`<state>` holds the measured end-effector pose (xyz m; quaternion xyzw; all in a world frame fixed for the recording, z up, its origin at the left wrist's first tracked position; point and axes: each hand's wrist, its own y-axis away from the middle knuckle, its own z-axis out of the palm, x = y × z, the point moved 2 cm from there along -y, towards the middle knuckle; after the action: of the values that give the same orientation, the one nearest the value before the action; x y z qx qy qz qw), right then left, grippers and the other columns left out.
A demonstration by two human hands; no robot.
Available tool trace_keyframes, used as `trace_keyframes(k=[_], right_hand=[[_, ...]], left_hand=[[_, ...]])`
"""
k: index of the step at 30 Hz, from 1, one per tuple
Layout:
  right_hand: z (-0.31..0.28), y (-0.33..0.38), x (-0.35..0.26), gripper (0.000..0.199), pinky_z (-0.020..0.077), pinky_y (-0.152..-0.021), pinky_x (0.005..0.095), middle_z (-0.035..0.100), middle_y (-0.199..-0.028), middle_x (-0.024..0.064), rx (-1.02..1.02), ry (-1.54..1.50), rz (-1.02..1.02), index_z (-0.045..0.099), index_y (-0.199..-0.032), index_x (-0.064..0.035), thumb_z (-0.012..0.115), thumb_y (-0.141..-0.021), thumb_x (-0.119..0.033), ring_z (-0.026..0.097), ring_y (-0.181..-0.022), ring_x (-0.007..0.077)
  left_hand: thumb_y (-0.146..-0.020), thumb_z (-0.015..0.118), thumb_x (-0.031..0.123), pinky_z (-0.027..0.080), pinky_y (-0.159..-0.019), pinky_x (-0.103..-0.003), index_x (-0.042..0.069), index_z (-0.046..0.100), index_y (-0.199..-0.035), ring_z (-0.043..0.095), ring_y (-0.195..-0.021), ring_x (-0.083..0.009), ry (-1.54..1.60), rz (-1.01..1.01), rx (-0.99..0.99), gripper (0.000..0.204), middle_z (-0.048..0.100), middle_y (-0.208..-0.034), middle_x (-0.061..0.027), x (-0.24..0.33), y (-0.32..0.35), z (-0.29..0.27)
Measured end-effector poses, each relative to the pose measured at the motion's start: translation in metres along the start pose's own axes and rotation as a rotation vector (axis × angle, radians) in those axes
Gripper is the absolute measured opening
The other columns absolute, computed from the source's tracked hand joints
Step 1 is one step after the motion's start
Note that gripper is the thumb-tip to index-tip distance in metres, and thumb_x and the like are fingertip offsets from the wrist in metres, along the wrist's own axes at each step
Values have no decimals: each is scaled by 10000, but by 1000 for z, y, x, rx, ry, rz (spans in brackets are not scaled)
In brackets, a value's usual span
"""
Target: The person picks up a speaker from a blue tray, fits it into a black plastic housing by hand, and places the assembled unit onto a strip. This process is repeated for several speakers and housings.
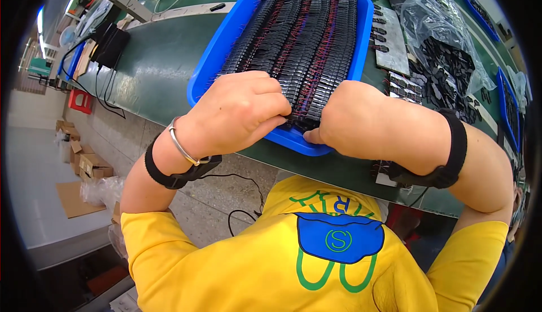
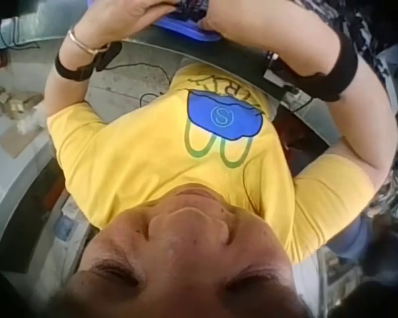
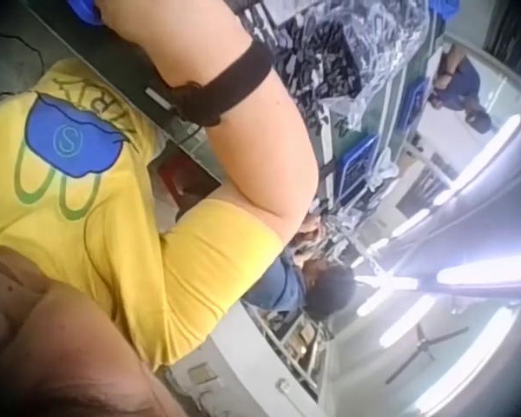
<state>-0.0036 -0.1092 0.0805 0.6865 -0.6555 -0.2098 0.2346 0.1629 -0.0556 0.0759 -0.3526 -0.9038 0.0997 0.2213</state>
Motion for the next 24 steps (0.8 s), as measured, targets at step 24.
trace_keyframes(k=[24], right_hand=[[30,12,0,264,469,-556,336,599,-692,34,326,12,39,668,-1028,-97,566,-802,-190,622,-670,206]], left_hand=[[-716,606,86,532,-664,-345,76,659,-714,629,-752,-242,-218,84,-504,54,603,-710,-72,7,-27,40]])
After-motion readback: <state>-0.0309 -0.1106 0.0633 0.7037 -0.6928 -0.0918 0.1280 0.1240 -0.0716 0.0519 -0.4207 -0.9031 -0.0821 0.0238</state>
